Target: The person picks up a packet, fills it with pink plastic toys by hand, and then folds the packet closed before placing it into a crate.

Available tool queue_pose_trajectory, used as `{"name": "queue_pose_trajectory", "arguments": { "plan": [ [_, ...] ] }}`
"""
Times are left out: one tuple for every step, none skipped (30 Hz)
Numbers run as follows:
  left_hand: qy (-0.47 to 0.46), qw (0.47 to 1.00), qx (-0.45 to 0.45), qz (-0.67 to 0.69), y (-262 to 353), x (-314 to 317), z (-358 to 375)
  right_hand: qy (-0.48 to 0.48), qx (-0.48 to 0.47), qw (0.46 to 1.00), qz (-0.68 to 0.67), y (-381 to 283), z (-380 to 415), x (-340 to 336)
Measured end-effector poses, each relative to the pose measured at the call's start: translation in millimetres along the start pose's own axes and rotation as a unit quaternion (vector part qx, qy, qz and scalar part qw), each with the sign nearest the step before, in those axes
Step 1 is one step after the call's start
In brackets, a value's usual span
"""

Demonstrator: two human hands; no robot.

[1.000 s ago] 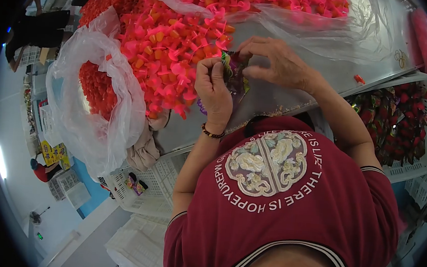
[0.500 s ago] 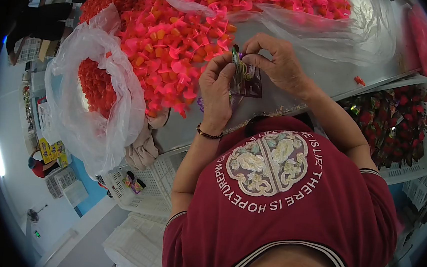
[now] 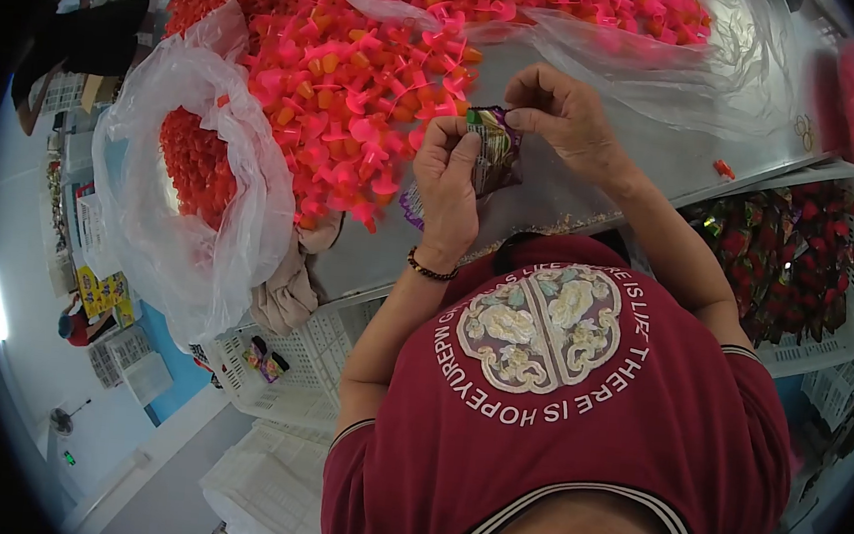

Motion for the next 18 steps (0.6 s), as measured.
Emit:
{"name": "queue_pose_trajectory", "arguments": {
  "plan": [
    [0.007,1.0,-0.004,-0.004,3.5,5.1,1.6,-0.005,0.008,1.0,0.003,-0.8,0.5,1.1],
    [0.02,1.0,-0.002,-0.009,6.1,7.7,3.3,-0.018,0.014,1.0,0.004,-3.4,-1.1,3.3],
    [0.025,0.999,-0.003,-0.027,4.8,4.7,1.1,-0.041,0.034,0.997,0.049,-4.7,-4.6,2.8],
    [0.04,0.998,-0.002,-0.051,1.1,-1.0,1.2,-0.072,0.052,0.992,0.089,-6.2,-3.9,1.3],
    [0.039,0.99,0.044,-0.126,2.0,-3.8,0.1,-0.07,0.07,0.991,0.085,-11.0,-4.7,3.6],
    [0.045,0.974,0.085,-0.207,4.3,-7.6,-1.9,-0.073,0.086,0.99,0.079,-12.7,-3.9,7.7],
    [0.035,0.97,0.11,-0.214,14.0,-4.1,-1.3,-0.069,0.065,0.991,0.095,-11.0,-3.8,9.5],
    [0.045,0.966,0.128,-0.218,12.7,-3.0,-1.1,-0.068,0.056,0.993,0.079,-17.4,-3.6,16.4],
    [0.048,0.964,0.142,-0.219,12.5,-3.1,-0.4,-0.076,0.062,0.99,0.102,-4.4,-6.1,9.2],
    [0.046,0.962,0.138,-0.229,21.4,-1.4,3.4,-0.075,0.072,0.986,0.13,6.5,-9.4,4.5],
    [0.038,0.963,0.13,-0.232,26.0,1.1,5.2,-0.097,0.061,0.986,0.121,3.4,-10.1,14.6],
    [0.051,0.96,0.14,-0.238,26.4,-1.4,5.2,-0.086,0.082,0.989,0.088,-1.0,-10.6,15.4],
    [0.04,0.966,0.144,-0.213,23.5,-1.6,4.3,-0.069,0.107,0.99,0.058,-2.8,-9.8,13.8],
    [0.025,0.971,0.146,-0.187,21.5,-1.2,3.5,-0.075,0.102,0.99,0.058,-2.0,-10.1,11.8],
    [0.028,0.97,0.151,-0.188,21.7,-1.1,3.4,-0.098,0.102,0.987,0.072,1.7,-11.1,8.0],
    [0.02,0.968,0.152,-0.198,20.9,0.2,3.8,-0.119,0.103,0.984,0.087,5.2,-10.4,5.6],
    [0.013,0.966,0.151,-0.207,21.0,1.3,3.9,-0.123,0.1,0.983,0.088,8.4,-8.9,4.8],
    [0.017,0.966,0.155,-0.206,22.1,1.7,4.0,-0.088,0.074,0.989,0.096,9.8,-7.8,1.2]
  ]
}}
Point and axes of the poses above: each hand's wrist, its own z-axis away from the middle knuckle, its own x-axis out of the palm, y = z × x, the point moved 5 cm from there along -z, towards the middle knuckle, and after that the axes turned 1 degree about y, right-handed, at the moved point
